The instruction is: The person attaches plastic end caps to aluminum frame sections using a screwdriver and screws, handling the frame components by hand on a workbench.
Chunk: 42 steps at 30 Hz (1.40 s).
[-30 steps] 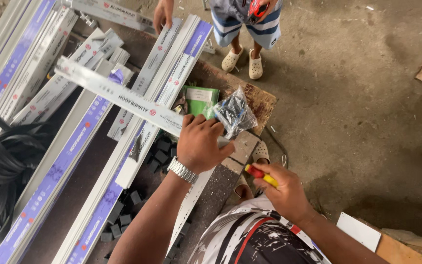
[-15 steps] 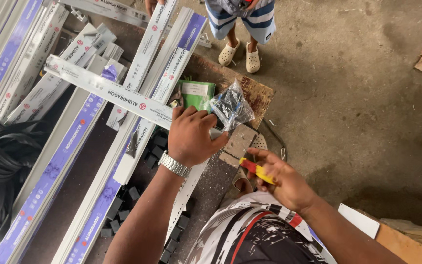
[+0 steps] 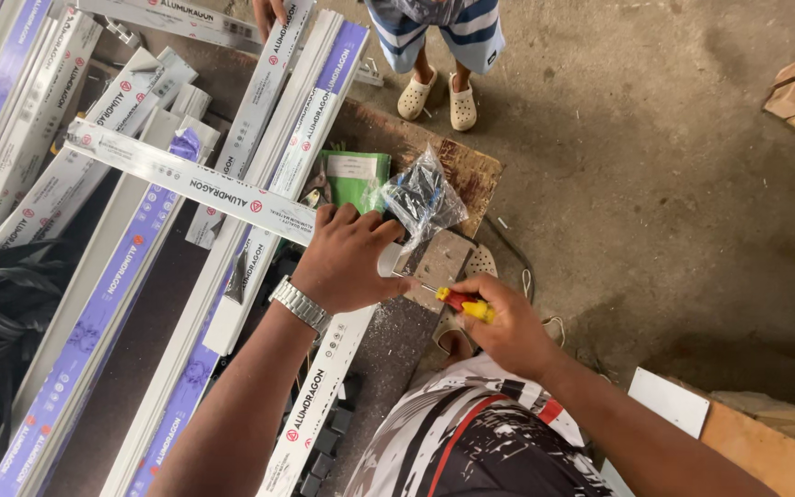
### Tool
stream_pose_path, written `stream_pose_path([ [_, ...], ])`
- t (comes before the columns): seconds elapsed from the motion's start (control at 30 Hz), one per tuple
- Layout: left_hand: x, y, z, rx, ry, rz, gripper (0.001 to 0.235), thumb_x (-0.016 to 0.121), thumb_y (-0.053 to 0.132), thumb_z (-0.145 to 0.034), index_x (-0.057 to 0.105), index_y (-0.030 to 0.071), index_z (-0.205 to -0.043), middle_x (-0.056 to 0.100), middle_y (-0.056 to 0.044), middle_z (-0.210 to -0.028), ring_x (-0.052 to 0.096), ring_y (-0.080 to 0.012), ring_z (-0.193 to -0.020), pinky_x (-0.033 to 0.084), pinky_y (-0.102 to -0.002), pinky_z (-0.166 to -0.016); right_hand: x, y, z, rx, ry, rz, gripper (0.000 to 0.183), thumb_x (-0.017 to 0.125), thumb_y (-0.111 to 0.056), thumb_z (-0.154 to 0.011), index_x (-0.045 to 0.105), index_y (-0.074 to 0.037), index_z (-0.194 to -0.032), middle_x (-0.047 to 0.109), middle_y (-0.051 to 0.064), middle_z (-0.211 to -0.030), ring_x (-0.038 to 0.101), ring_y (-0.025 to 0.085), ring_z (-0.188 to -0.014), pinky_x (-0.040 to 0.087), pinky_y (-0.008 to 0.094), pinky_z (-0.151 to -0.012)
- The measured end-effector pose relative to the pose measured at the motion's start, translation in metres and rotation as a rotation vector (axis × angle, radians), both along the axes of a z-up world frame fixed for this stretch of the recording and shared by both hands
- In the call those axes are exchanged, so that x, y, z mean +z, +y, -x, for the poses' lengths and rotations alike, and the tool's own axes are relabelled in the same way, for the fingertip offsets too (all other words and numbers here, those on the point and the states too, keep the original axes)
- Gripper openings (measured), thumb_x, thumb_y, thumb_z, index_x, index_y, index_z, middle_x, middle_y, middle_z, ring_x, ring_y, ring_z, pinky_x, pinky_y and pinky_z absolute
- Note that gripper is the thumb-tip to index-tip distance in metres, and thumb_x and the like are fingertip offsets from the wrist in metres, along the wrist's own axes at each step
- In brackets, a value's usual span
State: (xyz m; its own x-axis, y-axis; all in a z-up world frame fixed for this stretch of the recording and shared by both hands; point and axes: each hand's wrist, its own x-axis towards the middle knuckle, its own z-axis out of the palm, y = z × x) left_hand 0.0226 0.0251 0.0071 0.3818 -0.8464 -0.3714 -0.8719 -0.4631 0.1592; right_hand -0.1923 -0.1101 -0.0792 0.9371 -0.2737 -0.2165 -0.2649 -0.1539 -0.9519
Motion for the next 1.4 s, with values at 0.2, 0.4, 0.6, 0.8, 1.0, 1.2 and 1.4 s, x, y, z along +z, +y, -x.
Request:
stream_pose_path([
  [0.2,-0.023,0.006,-0.008,-0.093,-0.012,0.023,0.064,0.076,0.048,-0.079,0.060,0.030,-0.139,0.059,-0.010,-0.117,0.052,-0.0297,-0.113,0.028,-0.048,-0.107,-0.022,0.001,-0.008,-0.007,-0.021,-0.093,0.028,0.059,-0.003,-0.096,0.067,-0.004,-0.123,0.068,0.009,-0.113,0.068,0.018,-0.102,0.053,0.031,-0.089],
  [0.4,-0.052,0.015,-0.014,-0.154,0.025,0.125,0.011,0.072,0.035,-0.087,0.080,0.031,-0.093,0.057,0.000,-0.136,0.048,-0.0279,-0.122,0.023,-0.051,-0.110,-0.053,0.011,-0.013,-0.096,-0.078,-0.087,0.024,0.063,-0.006,-0.097,0.068,-0.001,-0.119,0.071,0.009,-0.110,0.067,0.014,-0.093,0.054,0.027,-0.080],
  [0.6,-0.052,0.015,-0.009,-0.096,0.065,0.091,0.011,0.070,0.031,-0.089,0.081,0.030,-0.089,0.058,0.002,-0.132,0.047,-0.0250,-0.124,0.021,-0.050,-0.115,-0.067,-0.007,0.006,0.102,-0.119,-1.644,0.052,0.057,-0.040,-0.118,0.064,0.010,-0.131,0.065,0.016,-0.092,0.056,0.013,-0.071,0.048,0.027,-0.056],
  [0.8,-0.051,0.014,-0.012,-0.115,0.092,0.126,0.015,0.069,0.036,-0.088,0.079,0.031,-0.097,0.058,-0.002,-0.129,0.047,-0.0287,-0.118,0.021,-0.054,-0.111,-0.062,0.007,0.005,-0.102,-0.288,0.261,0.023,0.068,-0.017,-0.100,0.065,-0.006,-0.120,0.052,0.003,-0.095,0.052,0.011,-0.078,0.047,0.022,-0.066],
  [1.0,-0.050,0.016,-0.014,-0.129,0.069,0.050,0.015,0.064,0.036,-0.095,0.077,0.030,-0.098,0.058,0.001,-0.123,0.049,-0.0252,-0.120,0.024,-0.053,-0.113,-0.060,-0.007,0.006,-0.134,0.195,-0.912,0.040,0.063,-0.017,-0.094,0.057,-0.014,-0.134,0.050,0.000,-0.076,0.050,0.010,-0.062,0.044,0.025,-0.056],
  [1.2,-0.053,0.011,-0.015,-0.145,0.038,0.036,0.029,0.075,0.045,-0.079,0.077,0.026,-0.101,0.055,-0.009,-0.126,0.047,-0.0299,-0.116,0.023,-0.054,-0.108,-0.063,-0.012,-0.007,-0.051,0.224,-1.038,0.042,0.063,-0.016,-0.102,0.060,-0.006,-0.142,0.056,0.003,-0.084,0.044,0.004,-0.056,0.036,0.020,-0.047],
  [1.4,-0.053,0.014,-0.020,-0.124,0.036,0.047,0.026,0.074,0.032,-0.082,0.078,0.030,-0.107,0.056,-0.008,-0.125,0.050,-0.0287,-0.119,0.025,-0.050,-0.112,-0.062,-0.001,-0.011,0.057,0.008,-0.138,0.041,0.065,-0.011,-0.095,0.056,-0.008,-0.135,0.063,0.006,-0.117,0.063,0.011,-0.087,0.055,0.026,-0.072],
])
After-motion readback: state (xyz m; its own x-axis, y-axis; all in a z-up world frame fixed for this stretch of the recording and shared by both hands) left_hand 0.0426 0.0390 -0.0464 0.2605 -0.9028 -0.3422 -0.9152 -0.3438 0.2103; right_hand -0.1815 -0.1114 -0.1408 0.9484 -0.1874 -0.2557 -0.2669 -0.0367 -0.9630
